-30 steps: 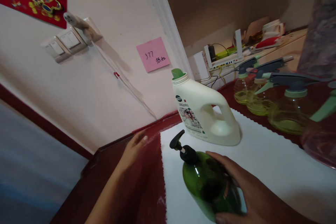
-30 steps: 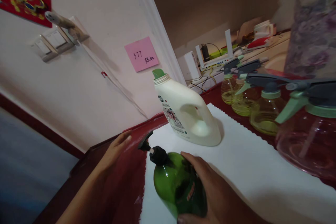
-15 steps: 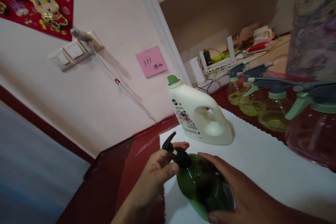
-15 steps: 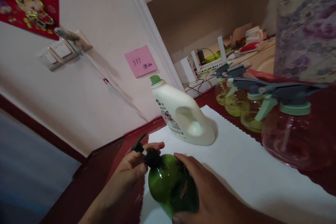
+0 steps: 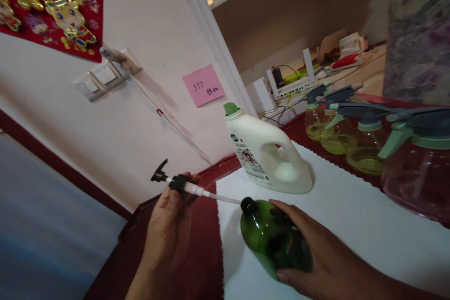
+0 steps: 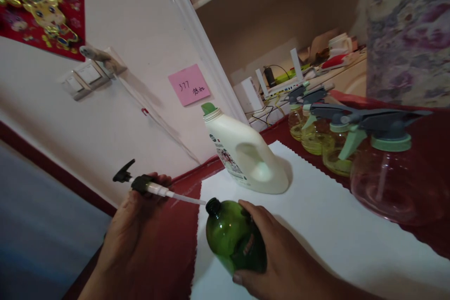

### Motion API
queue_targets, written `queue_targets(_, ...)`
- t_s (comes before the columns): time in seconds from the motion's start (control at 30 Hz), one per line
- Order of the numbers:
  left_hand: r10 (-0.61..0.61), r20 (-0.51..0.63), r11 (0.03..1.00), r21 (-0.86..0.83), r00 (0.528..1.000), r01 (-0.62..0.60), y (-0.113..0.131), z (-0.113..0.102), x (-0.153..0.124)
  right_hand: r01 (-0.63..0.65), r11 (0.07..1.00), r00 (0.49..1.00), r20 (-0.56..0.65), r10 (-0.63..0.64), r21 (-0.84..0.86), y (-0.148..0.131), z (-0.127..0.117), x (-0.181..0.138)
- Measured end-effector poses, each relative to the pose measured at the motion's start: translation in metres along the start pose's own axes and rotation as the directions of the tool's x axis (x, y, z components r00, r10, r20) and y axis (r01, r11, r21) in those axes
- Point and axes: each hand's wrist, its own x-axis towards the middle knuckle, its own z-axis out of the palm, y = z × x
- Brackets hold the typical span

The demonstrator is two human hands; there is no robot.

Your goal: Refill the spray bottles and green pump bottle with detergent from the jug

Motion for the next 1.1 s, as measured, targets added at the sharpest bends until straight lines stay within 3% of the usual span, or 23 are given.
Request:
queue_targets(0.2, 0.065, -0.077, 0.998, 0.026, 0.995, -0.063, 0.004, -0.020, 0.013, -0.106, 0.992, 0.990, -0.089, 0.113, 0.072, 0.001, 0.000, 0.003)
queue_targets(0.33, 0.107, -0.004, 0.923, 0.372, 0.994, -0.098, -0.009, -0.039, 0.023, -0.114, 0.992, 0.990, -0.077, 0.118, 0.059, 0.000, 0.000, 0.001)
queue_targets(0.4, 0.134, 0.102, 0.767, 0.620, 0.986, -0.169, -0.017, -0.046, 0.029, -0.110, 0.993, 0.991, -0.069, 0.113, 0.044, 0.002, 0.000, 0.000)
queue_targets(0.5, 0.115, 0.309, 0.356, 0.874, 0.944, -0.329, -0.027, -0.048, 0.035, -0.058, 0.998, 0.996, -0.060, 0.059, 0.022, 0.003, -0.001, -0.001)
queue_targets(0.6, -0.049, 0.403, -0.079, 0.911, 0.914, -0.406, -0.038, -0.042, 0.037, -0.011, 1.000, 0.999, -0.034, 0.010, -0.012, 0.001, -0.002, -0.002)
queue_targets(0.67, -0.121, 0.380, -0.239, 0.886, 0.917, -0.399, -0.047, -0.040, 0.036, -0.002, 1.000, 1.000, -0.028, 0.001, -0.025, -0.001, -0.003, -0.001)
queue_targets(0.83, -0.198, 0.325, -0.305, 0.876, 0.925, -0.374, -0.071, -0.046, 0.035, 0.001, 1.000, 1.000, -0.020, -0.001, -0.007, -0.006, -0.004, 0.000)
queue_targets(1.1, -0.262, 0.261, -0.298, 0.894, 0.929, -0.335, -0.085, -0.060, 0.037, 0.000, 1.000, 0.999, -0.035, 0.000, -0.014, -0.005, -0.003, 0.002)
